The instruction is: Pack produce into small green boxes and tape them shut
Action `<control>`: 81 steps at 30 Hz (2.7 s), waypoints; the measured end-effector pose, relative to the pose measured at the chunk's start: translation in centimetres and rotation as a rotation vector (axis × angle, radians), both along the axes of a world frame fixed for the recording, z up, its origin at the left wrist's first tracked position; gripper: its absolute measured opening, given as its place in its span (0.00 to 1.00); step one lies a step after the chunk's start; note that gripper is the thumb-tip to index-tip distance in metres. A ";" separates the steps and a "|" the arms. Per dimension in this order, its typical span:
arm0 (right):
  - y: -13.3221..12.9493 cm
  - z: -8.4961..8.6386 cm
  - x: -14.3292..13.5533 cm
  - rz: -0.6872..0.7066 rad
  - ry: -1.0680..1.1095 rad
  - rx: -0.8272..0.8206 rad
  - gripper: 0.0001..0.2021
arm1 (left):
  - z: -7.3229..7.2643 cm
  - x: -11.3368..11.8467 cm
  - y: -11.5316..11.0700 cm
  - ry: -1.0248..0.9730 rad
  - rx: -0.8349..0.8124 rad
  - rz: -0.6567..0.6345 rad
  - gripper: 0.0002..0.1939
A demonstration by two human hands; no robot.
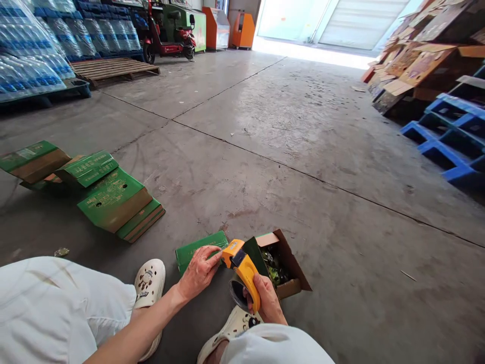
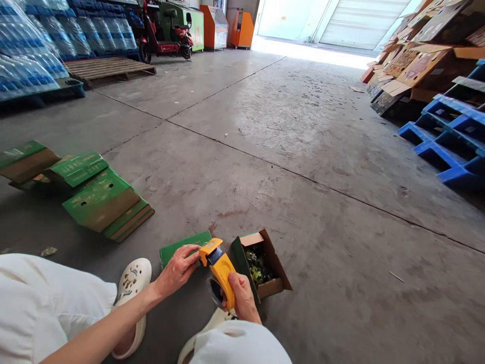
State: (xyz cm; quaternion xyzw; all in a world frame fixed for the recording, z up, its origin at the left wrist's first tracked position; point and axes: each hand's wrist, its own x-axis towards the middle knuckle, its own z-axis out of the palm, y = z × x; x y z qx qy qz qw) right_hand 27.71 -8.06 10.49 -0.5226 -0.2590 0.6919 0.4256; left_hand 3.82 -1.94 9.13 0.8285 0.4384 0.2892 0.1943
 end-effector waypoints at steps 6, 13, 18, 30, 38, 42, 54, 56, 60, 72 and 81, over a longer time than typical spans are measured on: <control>-0.3 -0.6 0.2 0.029 -0.064 -0.030 0.34 | 0.8 -0.1 0.1 0.047 0.008 -0.006 0.18; -0.4 -0.4 1.0 0.095 -0.088 -0.084 0.35 | 1.4 -0.2 0.8 0.173 0.213 -0.105 0.22; 0.2 0.9 1.7 0.083 -0.077 -0.106 0.34 | 2.2 0.0 3.2 0.210 0.281 -0.285 0.15; -1.4 -0.1 2.1 -0.085 0.022 -0.184 0.34 | 3.1 -0.8 3.6 0.288 0.228 -0.237 0.30; -0.9 1.0 2.4 -0.016 -0.047 -0.177 0.36 | 2.0 -1.3 3.9 0.394 0.305 -0.239 0.29; -0.2 1.4 2.9 0.044 -0.084 -0.167 0.35 | 1.8 -2.5 4.2 0.387 0.317 -0.344 0.28; 0.5 2.5 2.4 0.034 -0.066 -0.176 0.34 | 0.5 -2.3 3.2 0.387 0.145 -0.251 0.33; 0.1 2.9 2.6 0.032 -0.087 -0.171 0.32 | 0.8 -2.2 3.4 0.405 0.145 -0.250 0.32; -0.5 3.7 3.0 0.057 -0.177 -0.182 0.32 | 1.6 -2.3 4.1 0.389 0.180 -0.307 0.31; 0.9 4.4 1.5 0.192 -0.367 -0.008 0.29 | 0.2 -3.8 4.9 0.414 0.245 -0.232 0.32; 0.4 5.9 3.8 0.120 -0.327 -0.104 0.31 | -2.3 -4.8 5.2 0.303 -0.051 -0.104 0.29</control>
